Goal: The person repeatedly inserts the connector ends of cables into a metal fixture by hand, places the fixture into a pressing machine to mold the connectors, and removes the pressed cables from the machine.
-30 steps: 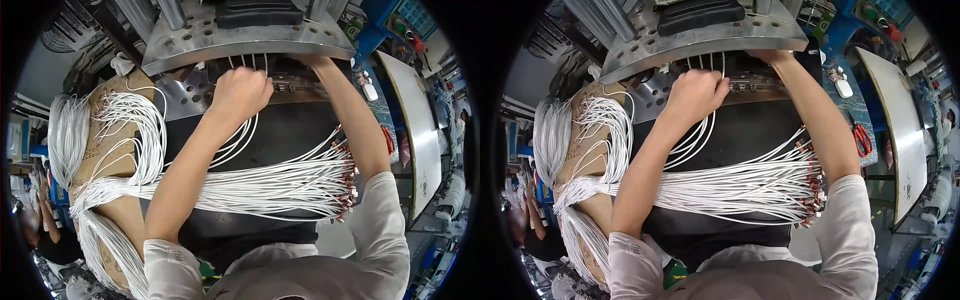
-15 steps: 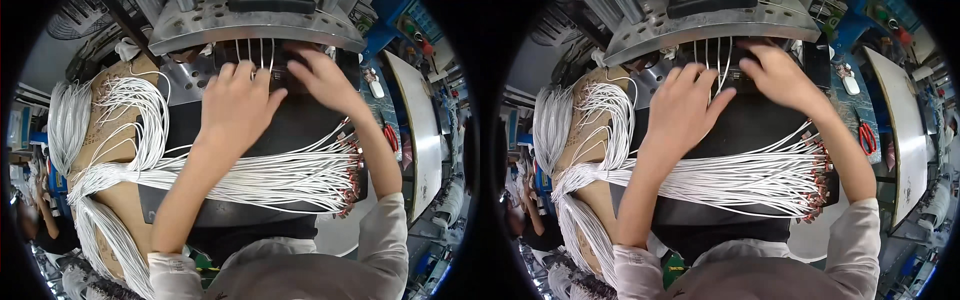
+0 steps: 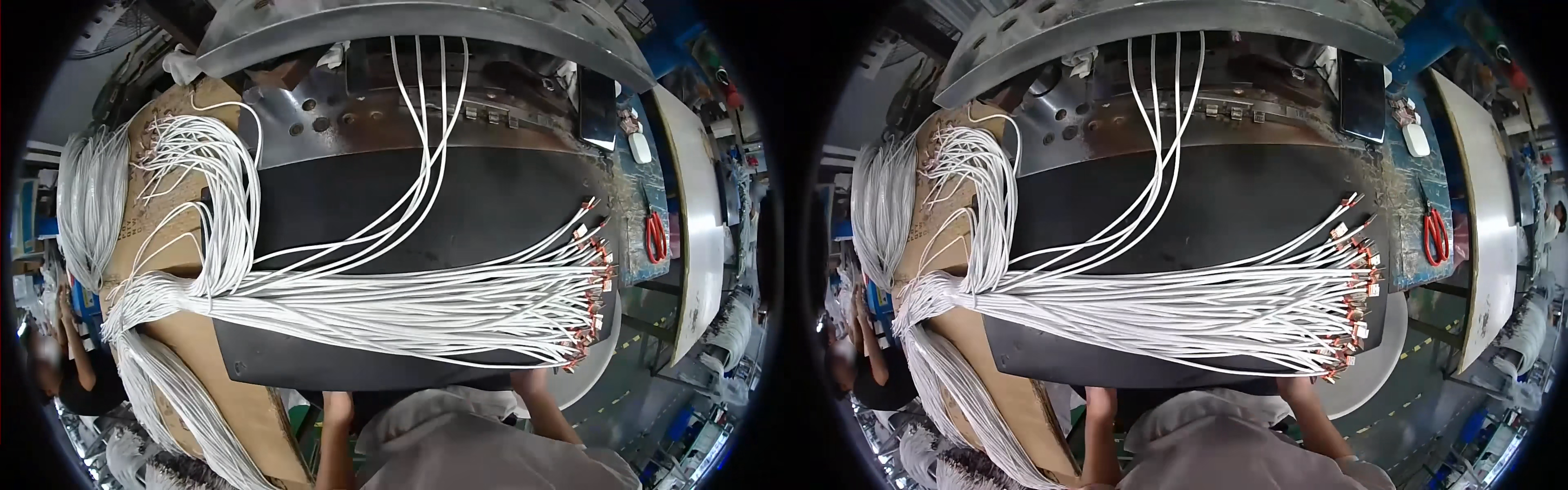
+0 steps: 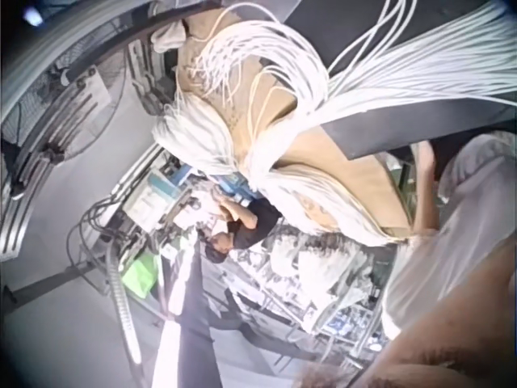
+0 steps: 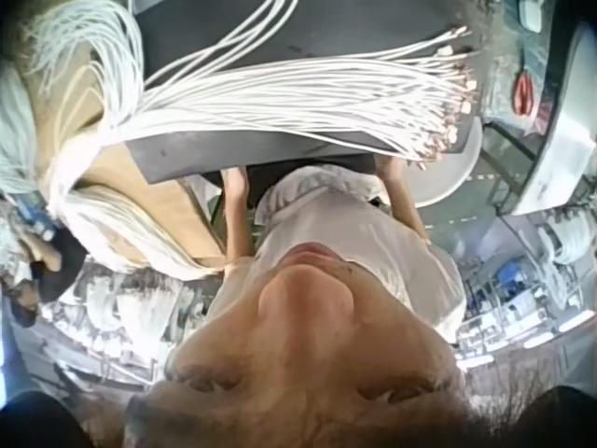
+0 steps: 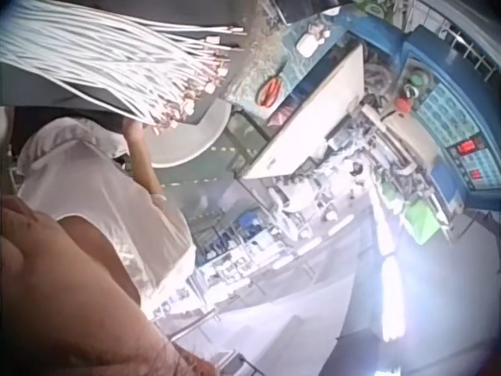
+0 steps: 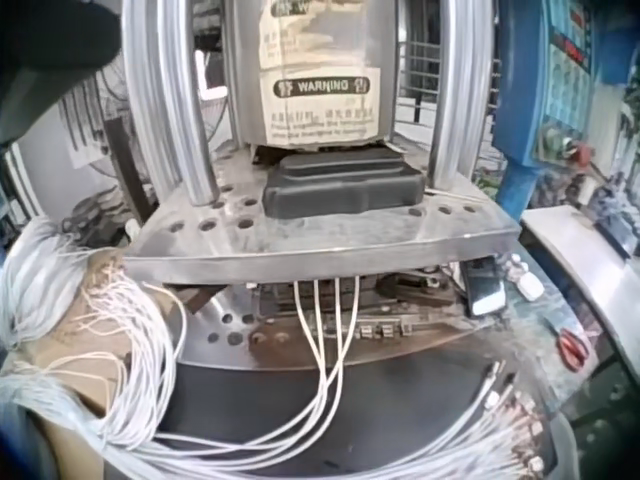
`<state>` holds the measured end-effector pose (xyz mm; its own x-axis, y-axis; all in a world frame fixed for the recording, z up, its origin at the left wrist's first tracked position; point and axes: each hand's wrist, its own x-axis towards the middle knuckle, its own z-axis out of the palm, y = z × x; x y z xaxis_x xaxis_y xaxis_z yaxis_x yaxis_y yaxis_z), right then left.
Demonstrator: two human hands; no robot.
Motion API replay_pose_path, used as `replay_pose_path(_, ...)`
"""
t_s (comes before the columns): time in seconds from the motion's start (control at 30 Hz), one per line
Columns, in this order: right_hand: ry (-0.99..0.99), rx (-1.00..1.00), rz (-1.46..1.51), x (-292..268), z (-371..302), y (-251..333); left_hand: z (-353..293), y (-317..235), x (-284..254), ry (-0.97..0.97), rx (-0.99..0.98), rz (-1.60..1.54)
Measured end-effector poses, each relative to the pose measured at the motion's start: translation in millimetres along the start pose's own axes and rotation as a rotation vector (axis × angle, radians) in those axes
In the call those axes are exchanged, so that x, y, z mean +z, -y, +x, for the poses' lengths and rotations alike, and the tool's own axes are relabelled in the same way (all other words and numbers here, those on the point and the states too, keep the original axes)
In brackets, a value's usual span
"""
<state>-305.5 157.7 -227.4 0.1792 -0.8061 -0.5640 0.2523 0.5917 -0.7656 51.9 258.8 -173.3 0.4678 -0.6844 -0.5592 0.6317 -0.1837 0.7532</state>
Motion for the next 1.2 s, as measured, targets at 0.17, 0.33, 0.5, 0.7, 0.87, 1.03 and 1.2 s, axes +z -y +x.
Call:
replay_pose_path(0.17, 0.096, -0.023, 0.317, 14.3, 14.4, 0.7, 0.6, 5.0, -1.3, -0.153, -0.01, 0.107)
replay_pose_path(0.33, 0.151, -0.026, 0.278, 16.1, 21.5, 1.2, 4.9, 2.6, -6.4, -0.111, -0.006, 0.15)
replay_pose_path(0.5, 0.21, -0.095, 0.393, 37.0, 32.0, 12.4, 10.6, 10.1, -16.0, -0.12, 0.087, 0.222)
replay_pose_path(0.7, 1.099, 0.359, -0.413, 64.9, 8.6, 57.0, -12.8, -118.3, 45.3, 0.841, -0.352, 0.677)
replay_pose_path(0.87, 1.707, -0.275, -1.153, 126.4, -34.7, 74.7, 1.5, -186.8, 147.6, 0.956, 0.316, 0.869)
replay_pose_path(1.03, 1.83, -0.371, -1.269, 122.4, -45.8, 66.3, 41.4, -185.4, 208.4, 0.649, 0.816, 1.195)
replay_pose_path(1.2, 1.676, -0.46, -1.13, 103.0, -55.3, 56.1, 90.4, -172.2, 212.1, 0.671, 1.363, 1.351)
